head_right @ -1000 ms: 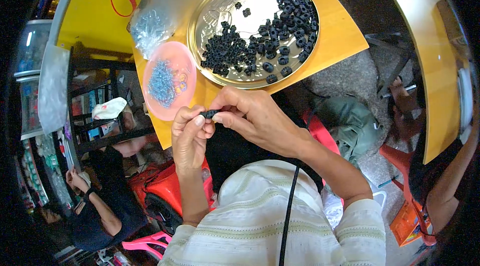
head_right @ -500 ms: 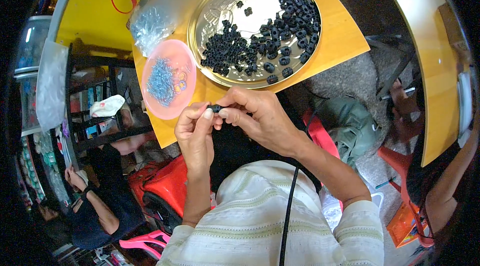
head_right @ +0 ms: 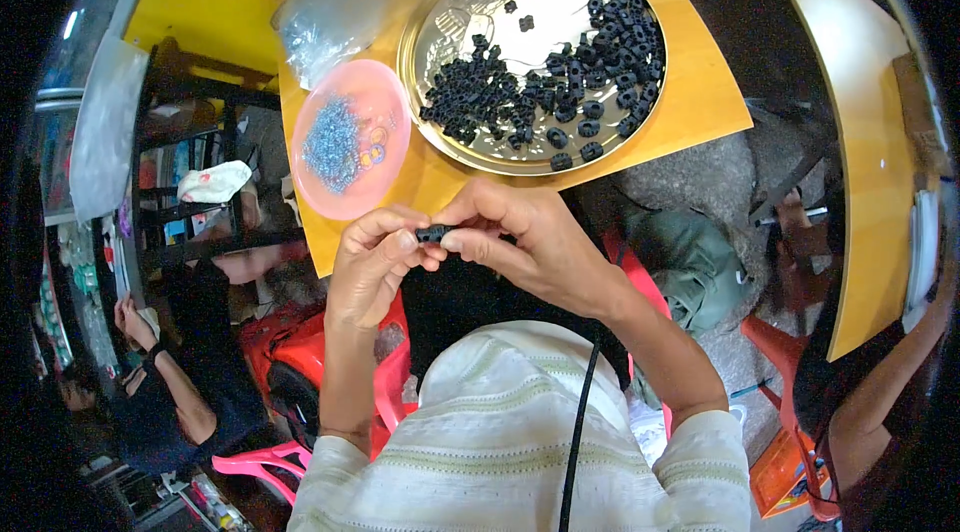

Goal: The person assembles small black plastic components by hand, inserting small rings or parts into them.

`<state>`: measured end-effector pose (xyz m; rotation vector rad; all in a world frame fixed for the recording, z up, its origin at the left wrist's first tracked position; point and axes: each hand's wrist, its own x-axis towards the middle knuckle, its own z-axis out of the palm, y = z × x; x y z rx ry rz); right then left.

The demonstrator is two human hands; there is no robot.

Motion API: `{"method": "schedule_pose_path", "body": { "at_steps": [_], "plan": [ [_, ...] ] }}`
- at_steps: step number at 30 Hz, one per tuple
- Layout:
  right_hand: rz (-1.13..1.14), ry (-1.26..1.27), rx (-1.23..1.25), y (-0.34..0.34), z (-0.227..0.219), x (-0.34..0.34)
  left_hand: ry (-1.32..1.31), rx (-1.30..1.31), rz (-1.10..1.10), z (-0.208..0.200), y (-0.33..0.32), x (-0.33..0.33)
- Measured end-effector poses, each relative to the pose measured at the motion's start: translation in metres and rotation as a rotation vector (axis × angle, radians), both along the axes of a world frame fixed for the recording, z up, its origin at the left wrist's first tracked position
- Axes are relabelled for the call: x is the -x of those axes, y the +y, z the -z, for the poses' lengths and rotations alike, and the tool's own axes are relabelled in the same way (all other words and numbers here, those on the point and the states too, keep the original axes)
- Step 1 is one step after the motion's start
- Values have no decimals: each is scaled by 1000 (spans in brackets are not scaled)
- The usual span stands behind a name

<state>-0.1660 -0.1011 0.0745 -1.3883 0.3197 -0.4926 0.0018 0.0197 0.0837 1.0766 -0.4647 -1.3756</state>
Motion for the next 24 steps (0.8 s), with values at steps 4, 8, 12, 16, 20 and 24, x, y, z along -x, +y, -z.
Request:
{"method": "schedule_pose_path", "body": {
  "at_steps": [4, 8, 12, 16, 20, 24],
  "plan": [
    [-35, -21, -1, 6, -17, 4, 228, -15, 110, -4, 6, -4],
    [-86, -35, 20, 8, -22, 7, 360, -18, 163, -4, 9, -2],
    [-77, -19, 84, 13, -14, 6, 372, -35, 159, -1, 14, -1],
    [-65, -37, 80, 14, -12, 0, 361, -90, 168, 8, 15, -2],
    [-79, 51, 16, 13, 1, -4, 406, -161, 142, 16, 12, -6],
    [-56, 78, -135, 10, 5, -10, 486, -128, 72, 23, 1, -7]
  ]
}}
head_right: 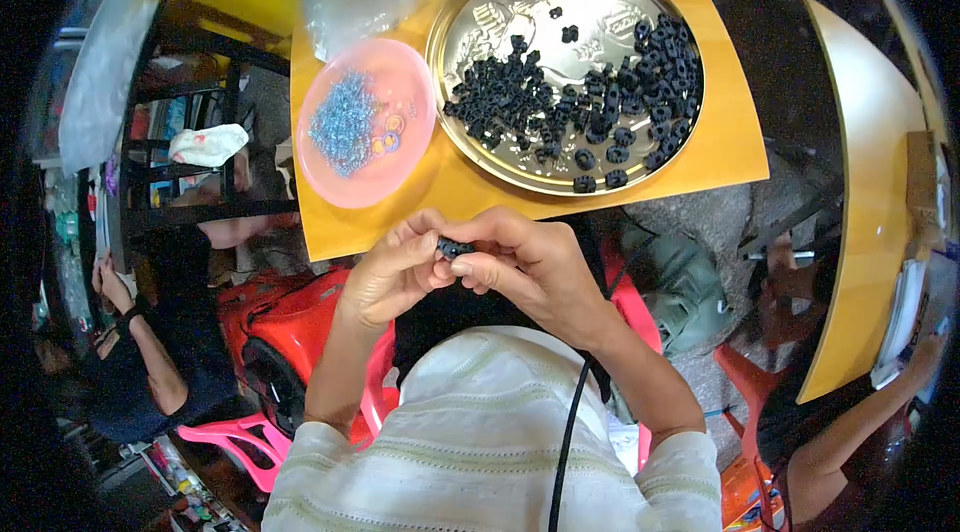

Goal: The person assembles small black plastic components by hand, inserting small rings or parts into them.

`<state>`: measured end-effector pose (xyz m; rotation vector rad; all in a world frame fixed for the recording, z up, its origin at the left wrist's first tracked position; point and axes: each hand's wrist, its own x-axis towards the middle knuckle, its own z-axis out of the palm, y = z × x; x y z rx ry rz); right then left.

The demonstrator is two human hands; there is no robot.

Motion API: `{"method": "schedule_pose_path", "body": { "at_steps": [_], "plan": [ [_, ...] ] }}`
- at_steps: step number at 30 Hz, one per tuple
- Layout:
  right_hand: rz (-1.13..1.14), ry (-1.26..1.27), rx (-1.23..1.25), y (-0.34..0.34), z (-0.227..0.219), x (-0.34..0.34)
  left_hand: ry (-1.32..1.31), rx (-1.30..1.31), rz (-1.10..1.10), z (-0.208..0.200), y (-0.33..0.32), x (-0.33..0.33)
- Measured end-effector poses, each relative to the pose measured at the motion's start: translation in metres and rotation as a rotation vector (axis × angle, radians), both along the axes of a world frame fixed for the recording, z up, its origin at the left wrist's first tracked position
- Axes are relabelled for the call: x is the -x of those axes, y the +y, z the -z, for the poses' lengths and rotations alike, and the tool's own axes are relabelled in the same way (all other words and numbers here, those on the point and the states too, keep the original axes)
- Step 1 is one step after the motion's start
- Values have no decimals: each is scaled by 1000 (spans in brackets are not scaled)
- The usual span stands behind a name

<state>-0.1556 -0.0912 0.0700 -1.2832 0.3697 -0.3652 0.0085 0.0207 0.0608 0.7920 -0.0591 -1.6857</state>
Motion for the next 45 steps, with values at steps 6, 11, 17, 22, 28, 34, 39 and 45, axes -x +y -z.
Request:
{"method": "schedule_pose_path", "body": {
  "at_steps": [6, 11, 17, 22, 28, 34, 39, 45],
  "plan": [
    [74, 49, -246, -17, 0, -6, -51, 53, -176, 14, -15, 11],
    [361, 157, -60, -65, -6, -21, -337, -11, -251, 37, -14, 9],
    [612, 100, 499, -169, -21, -69, -391, 14, -212, 43, -18, 11],
    [664, -33, 909, -231, -39, -117, -362, 14, -203, 42, -20, 8],
    [605, 206, 1017, -202, -41, -81, -330, 30, -207, 44, -23, 4],
    [308, 510, 1064, -131, -14, -10, -313, 60, -224, 44, -22, 3],
    [337, 581, 1253, -105, -4, 1, -361, 71, -223, 42, -22, 6],
    [394, 510, 1240, -100, 3, 6, -364, 100, -240, 46, -22, 10]
  ]
}}
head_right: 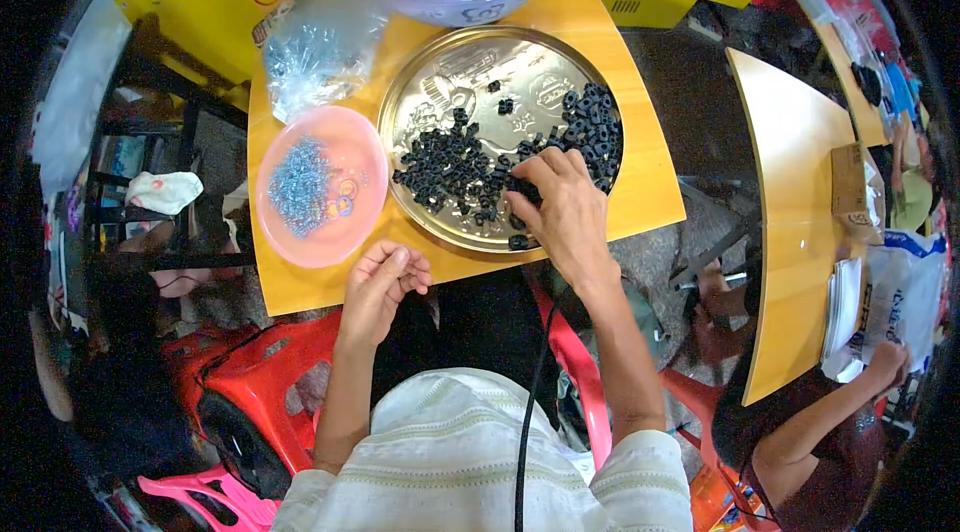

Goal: The person assembles small black plastic components by hand, inserting small rings or parts into them.

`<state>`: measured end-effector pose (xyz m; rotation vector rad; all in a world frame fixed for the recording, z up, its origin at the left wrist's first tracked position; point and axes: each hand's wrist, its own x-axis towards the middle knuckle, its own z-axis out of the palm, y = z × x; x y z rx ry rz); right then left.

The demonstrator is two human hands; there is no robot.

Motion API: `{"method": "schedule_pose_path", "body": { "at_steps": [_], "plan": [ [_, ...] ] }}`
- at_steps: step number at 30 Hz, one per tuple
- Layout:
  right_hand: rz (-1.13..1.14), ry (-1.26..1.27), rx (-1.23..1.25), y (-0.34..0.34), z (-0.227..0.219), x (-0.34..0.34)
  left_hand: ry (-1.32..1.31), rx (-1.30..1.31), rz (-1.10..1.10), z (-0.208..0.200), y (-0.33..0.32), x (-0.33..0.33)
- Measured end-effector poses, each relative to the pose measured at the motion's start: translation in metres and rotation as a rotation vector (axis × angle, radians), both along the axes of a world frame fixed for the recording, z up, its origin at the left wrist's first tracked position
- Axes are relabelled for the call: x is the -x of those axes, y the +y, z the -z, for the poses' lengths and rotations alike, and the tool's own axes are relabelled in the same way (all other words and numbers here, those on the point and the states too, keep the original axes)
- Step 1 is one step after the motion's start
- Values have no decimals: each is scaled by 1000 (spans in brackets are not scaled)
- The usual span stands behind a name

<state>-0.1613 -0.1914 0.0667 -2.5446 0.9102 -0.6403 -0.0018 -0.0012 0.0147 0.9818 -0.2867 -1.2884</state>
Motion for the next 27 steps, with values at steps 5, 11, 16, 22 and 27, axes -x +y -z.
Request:
{"method": "schedule_pose_path", "body": {
  "at_steps": [5, 11, 16, 22, 27],
  "plan": [
    [-55, -295, -614, 23, -11, 4, -163, -33, -35, -6, 6, 9],
    [-263, -703, -1257, 63, -27, 9, -494, 140, -83, -53, 10, 34],
    [-341, -629, -1269, 83, -28, 3, -1046, 246, -147, -70, 17, 37],
    [-384, -618, -1447, 90, -27, -2, -634, 210, -197, -67, 33, 41],
    [-330, -532, -1590, 95, -30, -6, -418, 202, -195, -62, 35, 37]
  ]
}}
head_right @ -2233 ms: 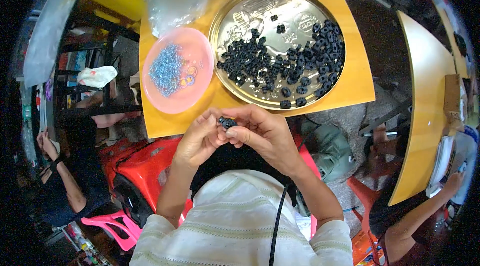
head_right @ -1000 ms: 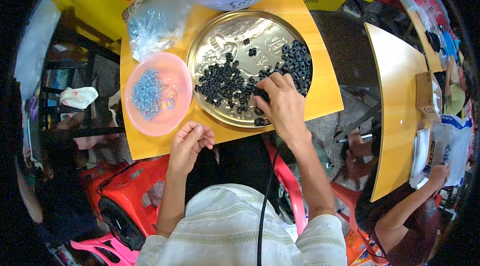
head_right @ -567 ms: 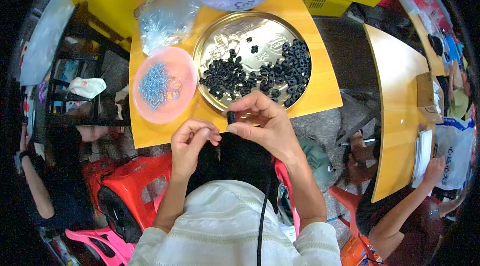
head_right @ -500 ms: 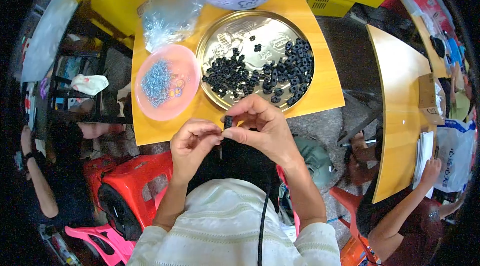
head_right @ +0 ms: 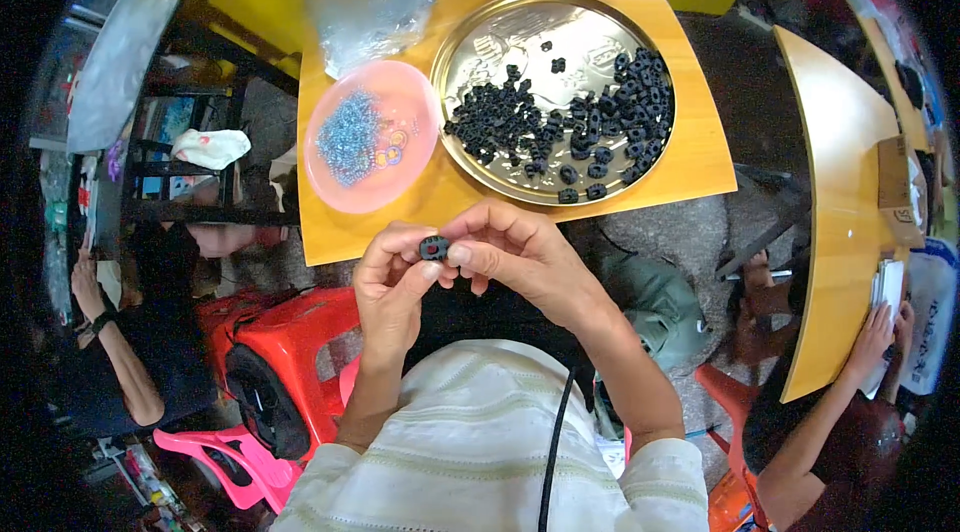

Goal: The person assembles small black plastic components by hand, inserting small rings or parts into them.

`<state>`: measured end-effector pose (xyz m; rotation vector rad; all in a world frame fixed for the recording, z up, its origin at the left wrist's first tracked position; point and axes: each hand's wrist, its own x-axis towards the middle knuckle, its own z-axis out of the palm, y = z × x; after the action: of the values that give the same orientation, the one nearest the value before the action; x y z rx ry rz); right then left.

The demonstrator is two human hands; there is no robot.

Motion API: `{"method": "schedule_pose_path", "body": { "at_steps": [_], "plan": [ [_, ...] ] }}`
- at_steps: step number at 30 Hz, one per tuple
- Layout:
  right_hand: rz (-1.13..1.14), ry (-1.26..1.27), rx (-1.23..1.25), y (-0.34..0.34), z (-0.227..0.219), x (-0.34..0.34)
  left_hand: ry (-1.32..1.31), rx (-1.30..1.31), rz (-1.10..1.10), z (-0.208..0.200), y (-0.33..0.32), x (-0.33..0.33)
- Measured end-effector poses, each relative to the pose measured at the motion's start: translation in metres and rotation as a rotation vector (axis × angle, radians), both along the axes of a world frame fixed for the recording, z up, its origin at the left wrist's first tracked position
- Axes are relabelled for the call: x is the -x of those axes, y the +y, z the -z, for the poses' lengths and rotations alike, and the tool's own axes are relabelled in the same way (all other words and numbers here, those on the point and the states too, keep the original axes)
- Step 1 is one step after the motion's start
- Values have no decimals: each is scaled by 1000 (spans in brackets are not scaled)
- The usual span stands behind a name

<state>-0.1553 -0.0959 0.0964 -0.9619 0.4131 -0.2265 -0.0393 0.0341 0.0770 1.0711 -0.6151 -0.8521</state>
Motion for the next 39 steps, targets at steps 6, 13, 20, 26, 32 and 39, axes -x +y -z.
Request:
{"method": "schedule_pose_path", "body": {
  "at_steps": [6, 13, 20, 26, 32, 39],
  "plan": [
    [-60, -9, -72, -1, 18, 0, -128, -49, 29, 9, 4, -8],
    [-79, 53, -189, -6, 36, -3, -347, -153, 142, 14, 4, -27],
    [-37, 86, -91, -17, 47, 0, -886, -526, -97, 2, -37, -95],
    [-29, 118, -93, -20, 42, -1, -966, -564, -68, 18, -79, -126],
    [-13, 109, -95, -19, 45, -1, -1157, -572, -1, 27, -89, -129],
    [-18, 82, -72, -18, 47, 1, -1089, -531, -18, 29, -89, -127]
  ]
}}
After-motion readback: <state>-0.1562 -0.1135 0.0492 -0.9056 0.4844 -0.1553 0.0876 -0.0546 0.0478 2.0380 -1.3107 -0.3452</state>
